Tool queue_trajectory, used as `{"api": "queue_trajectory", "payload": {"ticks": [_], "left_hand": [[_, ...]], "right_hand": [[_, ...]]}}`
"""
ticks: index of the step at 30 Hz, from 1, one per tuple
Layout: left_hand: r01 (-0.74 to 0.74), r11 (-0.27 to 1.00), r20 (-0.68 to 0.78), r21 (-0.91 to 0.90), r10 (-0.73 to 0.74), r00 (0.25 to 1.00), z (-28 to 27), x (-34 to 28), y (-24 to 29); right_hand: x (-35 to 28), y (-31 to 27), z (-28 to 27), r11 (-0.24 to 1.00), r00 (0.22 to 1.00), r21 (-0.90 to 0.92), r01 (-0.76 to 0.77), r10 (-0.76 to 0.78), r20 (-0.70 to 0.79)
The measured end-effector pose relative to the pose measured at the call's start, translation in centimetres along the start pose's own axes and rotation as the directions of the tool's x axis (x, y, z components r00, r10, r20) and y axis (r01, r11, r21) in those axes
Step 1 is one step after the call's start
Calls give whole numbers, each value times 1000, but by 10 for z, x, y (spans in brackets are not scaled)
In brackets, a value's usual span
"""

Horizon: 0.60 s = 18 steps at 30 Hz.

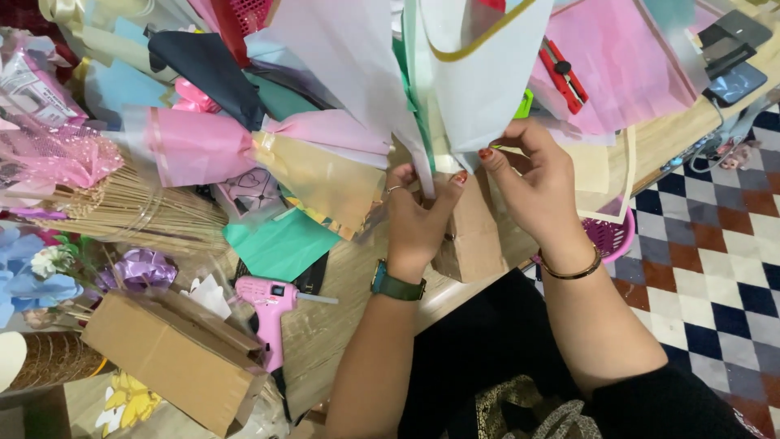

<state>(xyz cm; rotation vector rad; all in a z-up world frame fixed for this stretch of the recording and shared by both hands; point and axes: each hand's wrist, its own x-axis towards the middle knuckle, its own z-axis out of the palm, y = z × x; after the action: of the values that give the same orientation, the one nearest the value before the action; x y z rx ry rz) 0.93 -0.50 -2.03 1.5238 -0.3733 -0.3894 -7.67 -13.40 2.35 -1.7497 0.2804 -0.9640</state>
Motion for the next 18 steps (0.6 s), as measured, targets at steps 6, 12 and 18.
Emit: {"api": "queue_trajectory", "payload": {"ticks": [6, 12, 18], "left_hand": [[95, 989, -53, 111, -89, 995, -2, -6, 22], [109, 986, -48, 130, -103, 993, 4, -13, 41], [89, 989, -102, 115, -77, 992, 3, -8, 29]], "right_hand": [[4, 8, -7, 1000, 1000, 16, 4, -5, 27], [14, 5, -7, 999, 999, 33, 42, -43, 29], [16, 35, -18, 997, 993, 65, -29, 21, 120]]}}
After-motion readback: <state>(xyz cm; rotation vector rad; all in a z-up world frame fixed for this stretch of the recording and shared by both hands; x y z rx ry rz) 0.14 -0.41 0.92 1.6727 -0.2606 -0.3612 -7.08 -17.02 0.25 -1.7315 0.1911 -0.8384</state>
